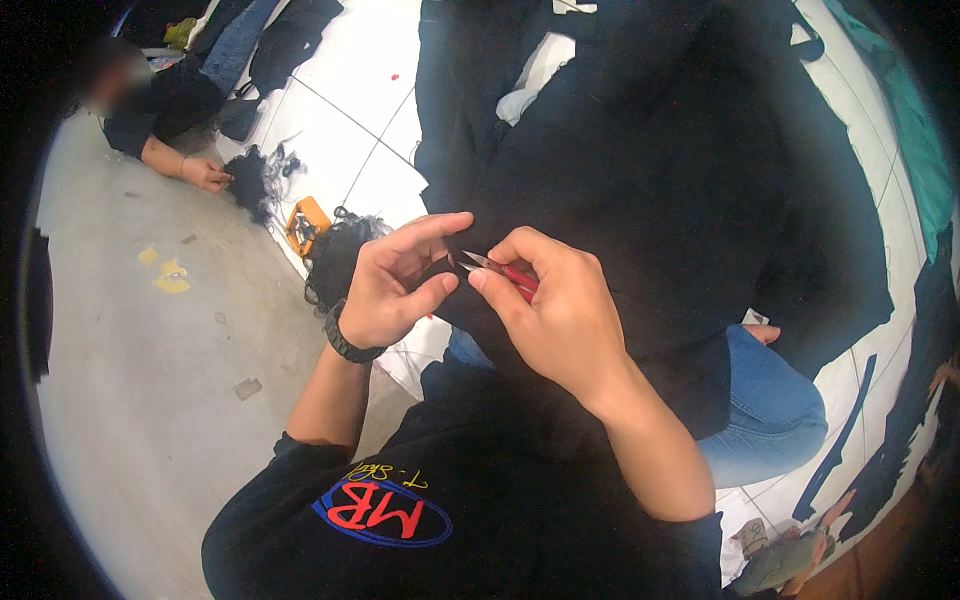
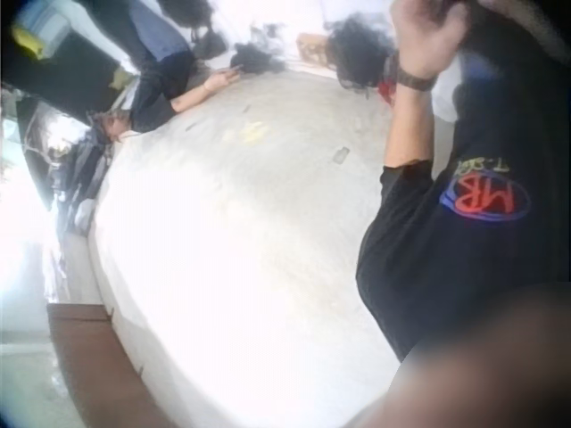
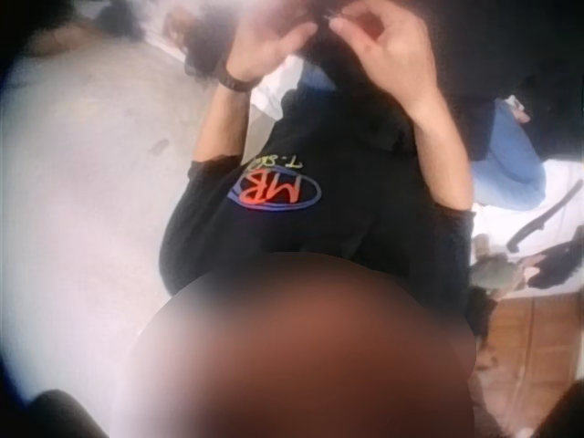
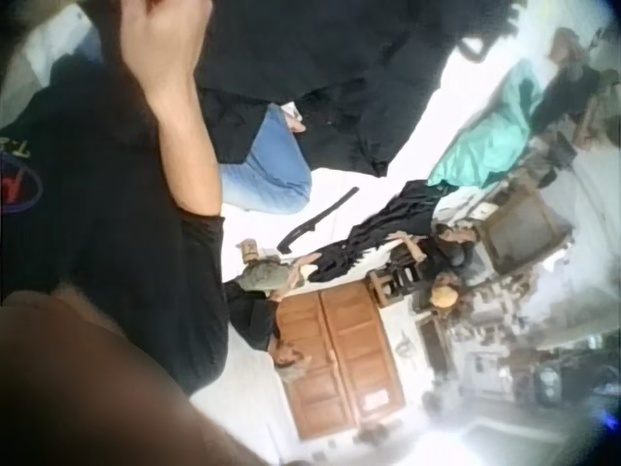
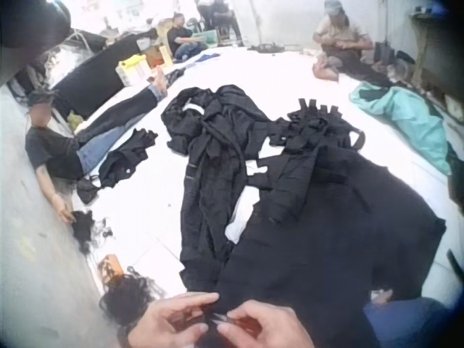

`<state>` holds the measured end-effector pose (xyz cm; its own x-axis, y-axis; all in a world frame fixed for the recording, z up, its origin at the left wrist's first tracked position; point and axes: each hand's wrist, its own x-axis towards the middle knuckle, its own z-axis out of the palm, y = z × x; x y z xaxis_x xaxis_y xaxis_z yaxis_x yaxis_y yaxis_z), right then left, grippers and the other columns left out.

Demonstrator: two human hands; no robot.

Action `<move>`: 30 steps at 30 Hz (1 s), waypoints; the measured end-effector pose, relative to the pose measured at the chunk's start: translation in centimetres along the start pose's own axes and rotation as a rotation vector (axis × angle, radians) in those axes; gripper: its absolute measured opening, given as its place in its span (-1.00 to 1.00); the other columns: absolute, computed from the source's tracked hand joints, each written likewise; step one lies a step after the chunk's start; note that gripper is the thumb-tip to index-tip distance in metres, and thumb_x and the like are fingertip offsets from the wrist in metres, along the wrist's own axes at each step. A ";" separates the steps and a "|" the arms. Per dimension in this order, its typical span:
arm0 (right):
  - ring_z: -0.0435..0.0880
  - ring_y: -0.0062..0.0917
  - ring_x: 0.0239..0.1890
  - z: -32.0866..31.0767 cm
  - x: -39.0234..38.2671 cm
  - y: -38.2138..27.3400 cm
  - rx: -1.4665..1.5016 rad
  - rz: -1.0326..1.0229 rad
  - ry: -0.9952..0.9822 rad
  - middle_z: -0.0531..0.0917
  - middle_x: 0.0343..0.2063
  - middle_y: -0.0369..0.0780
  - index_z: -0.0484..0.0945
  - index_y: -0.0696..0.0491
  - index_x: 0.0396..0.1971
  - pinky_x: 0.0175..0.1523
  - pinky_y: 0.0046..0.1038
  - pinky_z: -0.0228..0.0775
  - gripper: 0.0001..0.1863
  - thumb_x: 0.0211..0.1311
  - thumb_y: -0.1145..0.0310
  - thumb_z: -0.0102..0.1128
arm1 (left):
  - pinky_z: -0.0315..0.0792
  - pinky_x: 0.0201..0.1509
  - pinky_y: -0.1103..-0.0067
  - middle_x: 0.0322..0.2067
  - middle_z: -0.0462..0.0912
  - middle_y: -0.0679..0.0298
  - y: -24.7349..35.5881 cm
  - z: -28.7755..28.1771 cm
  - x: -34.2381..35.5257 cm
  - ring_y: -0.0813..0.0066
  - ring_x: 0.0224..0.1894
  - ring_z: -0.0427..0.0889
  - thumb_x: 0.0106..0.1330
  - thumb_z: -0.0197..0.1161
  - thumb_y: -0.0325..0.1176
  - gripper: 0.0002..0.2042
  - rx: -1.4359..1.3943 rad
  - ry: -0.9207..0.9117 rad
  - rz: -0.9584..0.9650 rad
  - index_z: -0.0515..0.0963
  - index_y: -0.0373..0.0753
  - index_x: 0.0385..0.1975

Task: The person sits on the floor and uses a red utility knife to cut strips from a large piece of black fabric. They repeatedly slice along the edge of the material, creating long, narrow strips that accumulate on the floor.

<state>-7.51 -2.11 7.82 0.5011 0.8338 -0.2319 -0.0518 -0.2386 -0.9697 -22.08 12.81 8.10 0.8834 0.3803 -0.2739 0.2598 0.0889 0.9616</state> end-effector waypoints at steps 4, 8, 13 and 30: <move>0.64 -0.46 -0.55 0.9 0.1 0.5 0.047 0.016 0.014 0.66 -0.56 -0.08 0.61 0.23 -0.41 -0.40 -0.46 0.40 -0.82 0.18 0.41 0.35 | 0.31 -0.24 0.78 -0.07 0.50 0.31 -0.6 0.3 0.1 0.72 -0.31 0.35 0.10 0.19 -0.74 -0.46 -0.026 0.008 0.089 0.48 -0.37 0.18; 0.61 -0.45 -0.57 1.0 0.0 0.4 0.050 0.022 0.000 0.63 -0.58 -0.08 0.60 0.22 -0.42 -0.42 -0.45 0.36 -0.82 0.17 0.40 0.36 | 0.29 -0.27 0.77 -0.07 0.52 0.30 -0.5 0.4 0.1 0.71 -0.32 0.34 0.09 0.18 -0.74 -0.45 -0.024 0.005 0.079 0.49 -0.37 0.18; 0.59 -0.42 -0.58 1.3 0.0 0.9 0.031 -0.029 0.003 0.60 -0.58 -0.10 0.59 0.20 -0.46 -0.44 -0.43 0.34 -0.83 0.15 0.42 0.37 | 0.25 -0.29 0.78 -0.06 0.53 0.29 -1.0 0.2 0.1 0.71 -0.33 0.32 0.06 0.20 -0.72 -0.45 -0.016 0.017 0.068 0.51 -0.36 0.16; 0.59 -0.42 -0.60 1.2 0.3 1.0 0.001 -0.080 0.021 0.60 -0.61 -0.13 0.58 0.20 -0.49 -0.47 -0.43 0.31 -0.84 0.17 0.44 0.34 | 0.34 -0.09 0.69 0.02 0.54 0.21 -0.6 -0.3 0.2 0.66 -0.23 0.42 0.09 0.27 -0.68 -0.45 0.120 -0.026 0.095 0.48 -0.43 0.18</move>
<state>-8.45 -1.55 6.71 0.5214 0.8398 -0.1516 -0.0114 -0.1708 -0.9852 -22.16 13.10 7.48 0.9156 0.3575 -0.1838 0.2181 -0.0578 0.9742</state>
